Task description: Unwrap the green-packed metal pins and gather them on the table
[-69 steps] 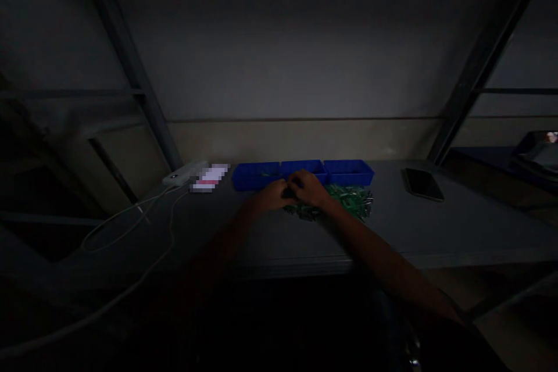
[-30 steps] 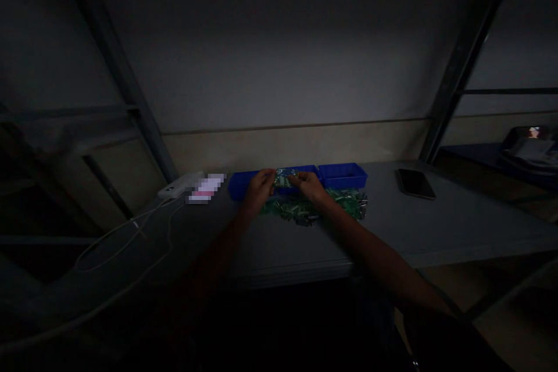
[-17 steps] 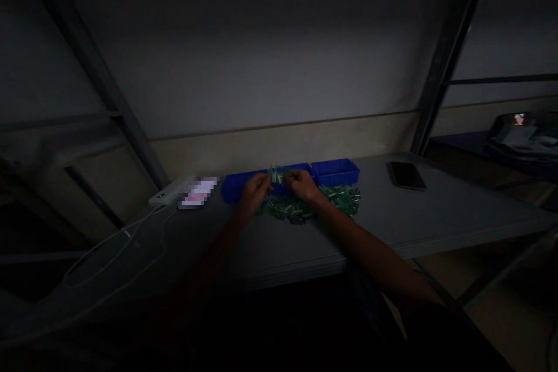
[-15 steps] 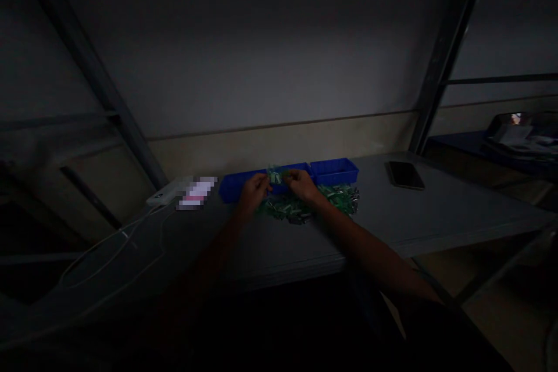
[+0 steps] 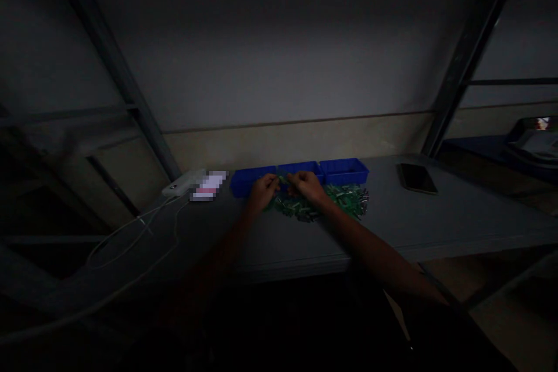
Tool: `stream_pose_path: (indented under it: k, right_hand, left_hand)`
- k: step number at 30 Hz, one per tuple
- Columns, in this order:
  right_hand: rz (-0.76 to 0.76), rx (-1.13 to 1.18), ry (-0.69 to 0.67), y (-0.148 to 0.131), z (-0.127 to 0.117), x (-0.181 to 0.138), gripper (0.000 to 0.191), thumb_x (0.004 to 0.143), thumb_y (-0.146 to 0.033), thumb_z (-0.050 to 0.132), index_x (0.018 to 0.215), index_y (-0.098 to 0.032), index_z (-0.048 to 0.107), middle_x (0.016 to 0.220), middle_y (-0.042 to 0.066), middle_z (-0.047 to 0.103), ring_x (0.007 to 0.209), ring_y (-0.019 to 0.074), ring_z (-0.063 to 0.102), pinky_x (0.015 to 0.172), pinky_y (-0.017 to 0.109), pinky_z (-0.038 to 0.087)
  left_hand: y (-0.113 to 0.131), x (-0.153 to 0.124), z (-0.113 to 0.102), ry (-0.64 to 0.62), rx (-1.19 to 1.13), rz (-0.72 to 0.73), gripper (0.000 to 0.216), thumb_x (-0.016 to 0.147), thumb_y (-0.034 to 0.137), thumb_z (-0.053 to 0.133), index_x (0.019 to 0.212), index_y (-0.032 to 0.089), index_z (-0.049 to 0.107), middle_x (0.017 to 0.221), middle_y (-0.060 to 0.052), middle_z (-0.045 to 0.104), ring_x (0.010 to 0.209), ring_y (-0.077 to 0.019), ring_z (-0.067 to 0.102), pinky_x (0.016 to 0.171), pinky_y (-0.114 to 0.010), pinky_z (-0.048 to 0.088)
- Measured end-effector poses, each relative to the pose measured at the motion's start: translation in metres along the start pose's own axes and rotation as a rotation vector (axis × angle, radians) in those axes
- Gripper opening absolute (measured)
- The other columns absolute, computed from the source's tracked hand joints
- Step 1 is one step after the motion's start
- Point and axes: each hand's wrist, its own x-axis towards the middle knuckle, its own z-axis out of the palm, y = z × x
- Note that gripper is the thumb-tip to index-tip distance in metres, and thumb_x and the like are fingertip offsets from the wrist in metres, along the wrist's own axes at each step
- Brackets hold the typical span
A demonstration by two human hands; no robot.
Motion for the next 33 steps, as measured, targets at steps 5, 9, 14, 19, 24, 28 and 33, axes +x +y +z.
stream_pose_path:
  k: [5,9,14,19,24,28,33]
  right_hand:
    - [-0.124,-0.080,0.072,0.002,-0.002,0.000,0.041,0.078,-0.054,0.053,0.063,-0.016,0.056,0.059,0.001,0.061,0.058,0.0129,0.057,0.056,0.023,0.043]
    - [-0.145,-0.062,0.093,0.004,0.001,0.002,0.043,0.080,-0.055,0.049,0.067,-0.016,0.059,0.063,0.002,0.061,0.062,0.0132,0.056,0.060,0.024,0.043]
    - [-0.150,-0.116,0.150,0.005,0.003,0.001,0.032,0.079,-0.045,0.053,0.073,-0.014,0.062,0.068,0.002,0.063,0.063,0.0126,0.056,0.059,0.023,0.042]
    - [-0.222,-0.193,0.182,0.003,-0.004,-0.004,0.027,0.078,-0.035,0.055,0.090,-0.014,0.065,0.073,0.003,0.065,0.063,0.0128,0.056,0.060,0.024,0.042]
    - [-0.247,-0.194,0.174,0.001,-0.010,-0.004,0.025,0.078,-0.030,0.053,0.092,-0.014,0.064,0.069,0.001,0.060,0.059,0.0110,0.052,0.057,0.022,0.039]
    - [-0.272,-0.221,0.117,-0.001,-0.009,-0.007,0.037,0.077,-0.027,0.053,0.111,-0.015,0.058,0.060,-0.005,0.049,0.053,0.0099,0.043,0.053,0.021,0.034]
    - [-0.209,-0.296,0.096,0.000,-0.010,-0.003,0.037,0.074,-0.026,0.057,0.110,-0.015,0.058,0.062,-0.004,0.051,0.054,0.0102,0.044,0.054,0.022,0.034]
  left_hand:
    - [0.001,0.001,0.001,-0.002,-0.069,0.026,0.029,0.070,0.044,0.057,0.083,0.018,0.057,0.061,0.001,0.059,0.044,-0.0093,0.048,0.045,-0.022,0.037]
    - [0.007,0.000,-0.001,0.011,-0.139,-0.029,0.029,0.068,0.040,0.059,0.087,0.018,0.058,0.063,0.001,0.060,0.045,-0.0087,0.049,0.045,-0.021,0.037]
    - [0.018,-0.004,-0.002,0.017,-0.405,-0.185,0.032,0.073,0.032,0.052,0.102,0.019,0.054,0.075,-0.002,0.064,0.056,-0.0111,0.059,0.047,-0.020,0.041]
    - [0.023,-0.009,0.008,-0.013,-0.450,-0.263,0.034,0.075,0.036,0.058,0.104,0.019,0.053,0.082,-0.003,0.063,0.059,-0.0114,0.061,0.050,-0.021,0.044]
    - [0.018,-0.014,0.017,-0.052,-0.406,-0.187,0.048,0.068,0.033,0.069,0.111,0.018,0.050,0.079,-0.001,0.063,0.059,-0.0112,0.060,0.053,-0.021,0.045]
    - [0.011,-0.015,0.020,-0.001,-0.373,-0.144,0.054,0.067,0.034,0.068,0.114,0.019,0.048,0.080,0.000,0.062,0.058,-0.0113,0.059,0.055,-0.022,0.044]
    - [0.004,-0.016,0.022,0.040,-0.293,-0.086,0.032,0.070,0.035,0.063,0.096,0.019,0.052,0.083,-0.002,0.061,0.065,-0.0129,0.058,0.058,-0.023,0.045]
